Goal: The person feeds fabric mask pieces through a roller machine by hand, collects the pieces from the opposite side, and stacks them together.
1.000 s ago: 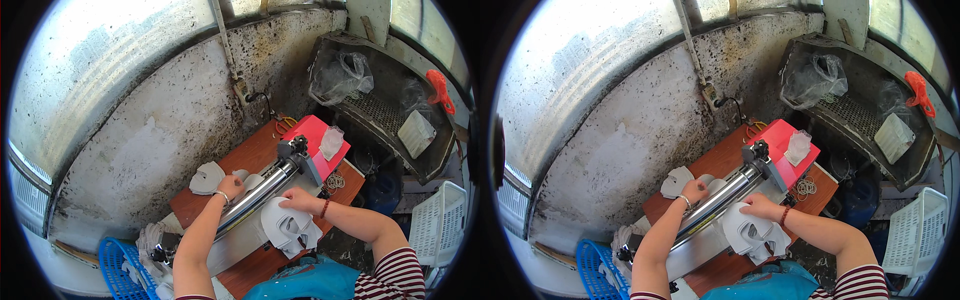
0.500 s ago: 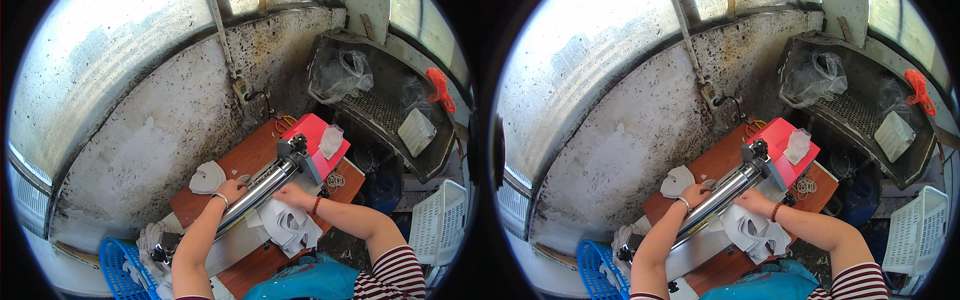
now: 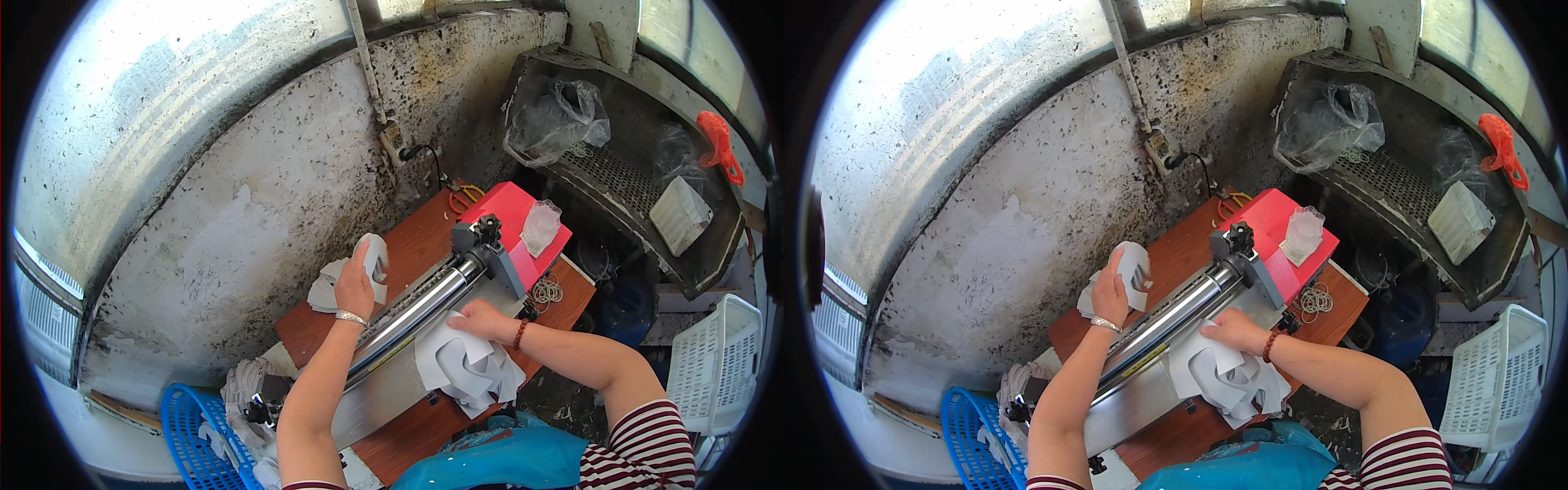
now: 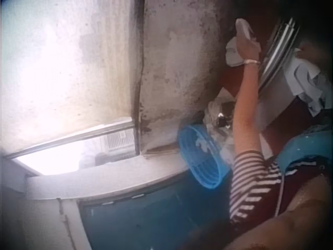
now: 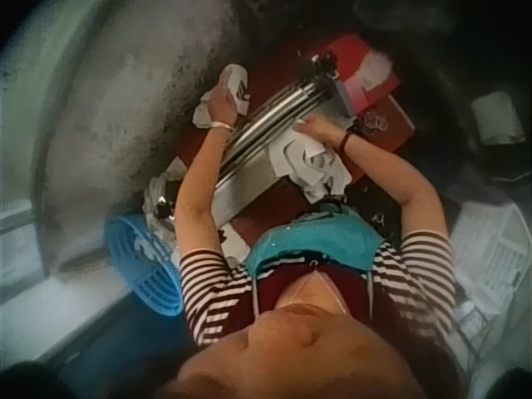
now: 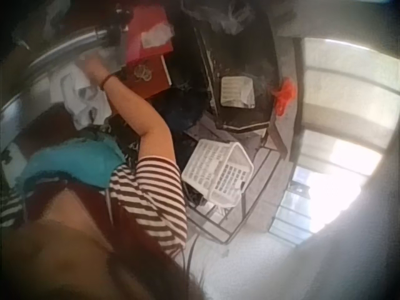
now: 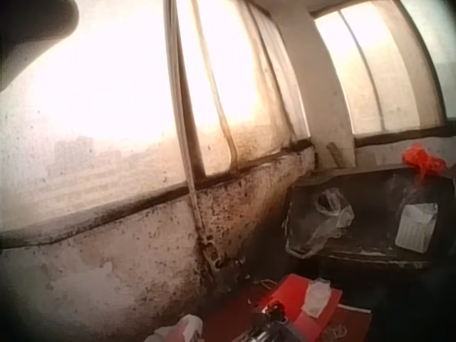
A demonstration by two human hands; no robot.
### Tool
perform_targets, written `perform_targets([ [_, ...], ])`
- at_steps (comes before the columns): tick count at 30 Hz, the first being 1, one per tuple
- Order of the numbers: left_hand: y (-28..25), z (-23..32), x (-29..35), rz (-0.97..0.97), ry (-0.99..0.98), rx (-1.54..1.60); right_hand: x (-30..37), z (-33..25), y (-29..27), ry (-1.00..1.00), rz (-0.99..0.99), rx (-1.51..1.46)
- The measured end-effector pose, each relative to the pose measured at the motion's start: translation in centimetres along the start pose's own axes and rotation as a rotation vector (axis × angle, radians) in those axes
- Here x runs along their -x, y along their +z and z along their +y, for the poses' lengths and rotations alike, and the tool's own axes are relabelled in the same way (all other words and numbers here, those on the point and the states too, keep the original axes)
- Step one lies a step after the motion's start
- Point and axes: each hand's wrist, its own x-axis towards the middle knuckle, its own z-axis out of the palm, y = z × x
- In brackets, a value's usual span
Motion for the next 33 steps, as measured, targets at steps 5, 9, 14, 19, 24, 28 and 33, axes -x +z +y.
perform_targets([
  [5, 0.6, -2.7, 1.2, -0.799, -0.018, -0.274, -1.2, -0.5, 0.7, -0.154, 0.076, 0.101],
  [9, 1.6, -1.6, 0.6, -0.992, -0.347, -0.126, 0.2, -0.1, -0.4, -0.134, 0.010, 0.126],
  [14, 1.7, -5.7, 0.9, -0.514, -0.368, -0.001, 2.2, 0.3, -0.3, -0.061, -0.086, -0.148],
  [19, -0.3, -3.5, -0.3, -0.243, -0.272, -0.011, 1.1, 0.7, -0.6, -0.003, -0.064, -0.057],
  [24, -1.2, 0.1, -0.2, -0.278, 0.191, -0.249, -0.8, 0.2, 0.3, -0.106, 0.061, 0.170],
  [28, 0.8, -2.2, 1.5, -0.732, 0.095, -0.239, -0.7, -0.8, 0.9, -0.159, 0.068, 0.059],
  [33, 2.4, -4.4, 0.9, -0.903, -0.227, -0.119, 1.1, 0.7, 0.1, -0.161, -0.033, -0.111],
])
